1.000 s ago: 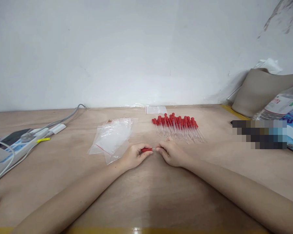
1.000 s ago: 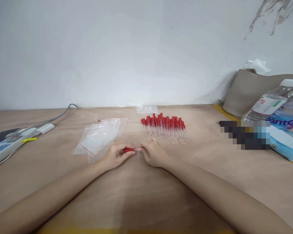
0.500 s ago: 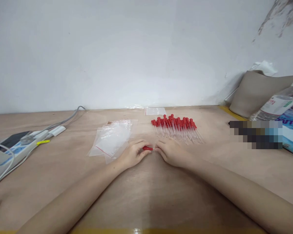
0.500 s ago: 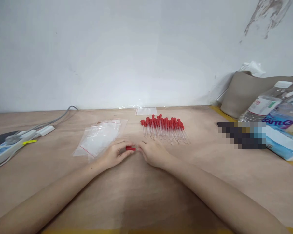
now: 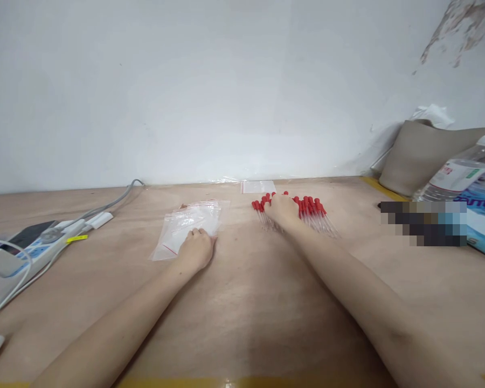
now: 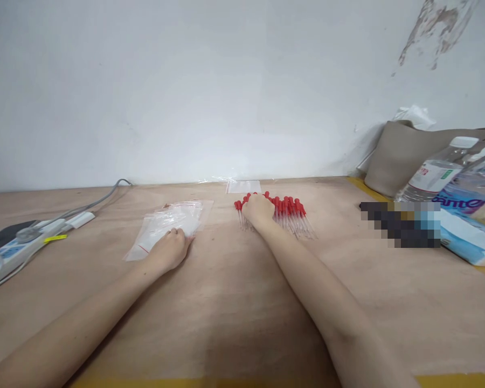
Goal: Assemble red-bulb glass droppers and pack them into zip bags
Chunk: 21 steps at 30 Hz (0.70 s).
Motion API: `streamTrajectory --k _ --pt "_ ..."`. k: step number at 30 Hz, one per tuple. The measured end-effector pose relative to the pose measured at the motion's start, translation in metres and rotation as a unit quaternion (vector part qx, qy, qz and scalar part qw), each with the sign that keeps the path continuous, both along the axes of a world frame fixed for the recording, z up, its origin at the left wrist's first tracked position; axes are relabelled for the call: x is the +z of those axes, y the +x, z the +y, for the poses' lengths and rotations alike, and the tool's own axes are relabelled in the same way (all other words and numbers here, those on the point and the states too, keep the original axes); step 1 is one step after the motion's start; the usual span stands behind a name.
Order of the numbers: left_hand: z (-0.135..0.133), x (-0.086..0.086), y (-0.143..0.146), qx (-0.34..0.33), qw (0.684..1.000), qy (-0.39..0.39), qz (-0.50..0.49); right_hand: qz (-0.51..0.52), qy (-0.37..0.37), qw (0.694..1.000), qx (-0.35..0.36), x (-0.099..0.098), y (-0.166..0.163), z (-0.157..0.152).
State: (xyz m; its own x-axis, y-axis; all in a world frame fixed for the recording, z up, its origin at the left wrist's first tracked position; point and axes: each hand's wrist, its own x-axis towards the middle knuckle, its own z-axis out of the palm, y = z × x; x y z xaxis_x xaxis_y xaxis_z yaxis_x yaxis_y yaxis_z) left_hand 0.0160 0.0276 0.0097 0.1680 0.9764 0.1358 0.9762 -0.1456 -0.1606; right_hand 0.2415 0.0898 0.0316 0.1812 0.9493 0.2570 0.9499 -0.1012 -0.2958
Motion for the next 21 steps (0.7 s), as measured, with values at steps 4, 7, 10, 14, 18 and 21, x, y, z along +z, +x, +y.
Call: streamTrajectory --k 4,7,10,14,18,21 --pt "0.0 0.002 -0.005 -0.015 1.0 -0.012 0.016 -0.012 -0.006 1.0 -0.016 -0.005 -0.002 -0.001" --pt "0.001 0.004 -0.008 -0.018 1.0 -0.012 0.018 -0.025 0.003 1.0 -0.005 -0.007 0.001 -0.009" --pt "-0.004 0.01 -0.003 -0.027 1.0 -0.001 0.011 -0.043 0.042 0.997 0.048 -0.009 0.006 -0.028" --pt "-0.017 0.023 0.014 -0.164 0.985 0.047 -0.021 -0.047 0.09 0.984 0.146 -0.018 0.018 -0.061" --pt "-0.03 0.027 0.024 -0.43 0.901 -0.033 -0.056 -0.018 0.118 0.977 0.177 -0.027 0.035 -0.074" --pt "-0.035 0.018 0.028 -0.477 0.869 -0.111 -0.07 0.01 0.119 0.985 0.127 -0.026 0.044 -0.059"
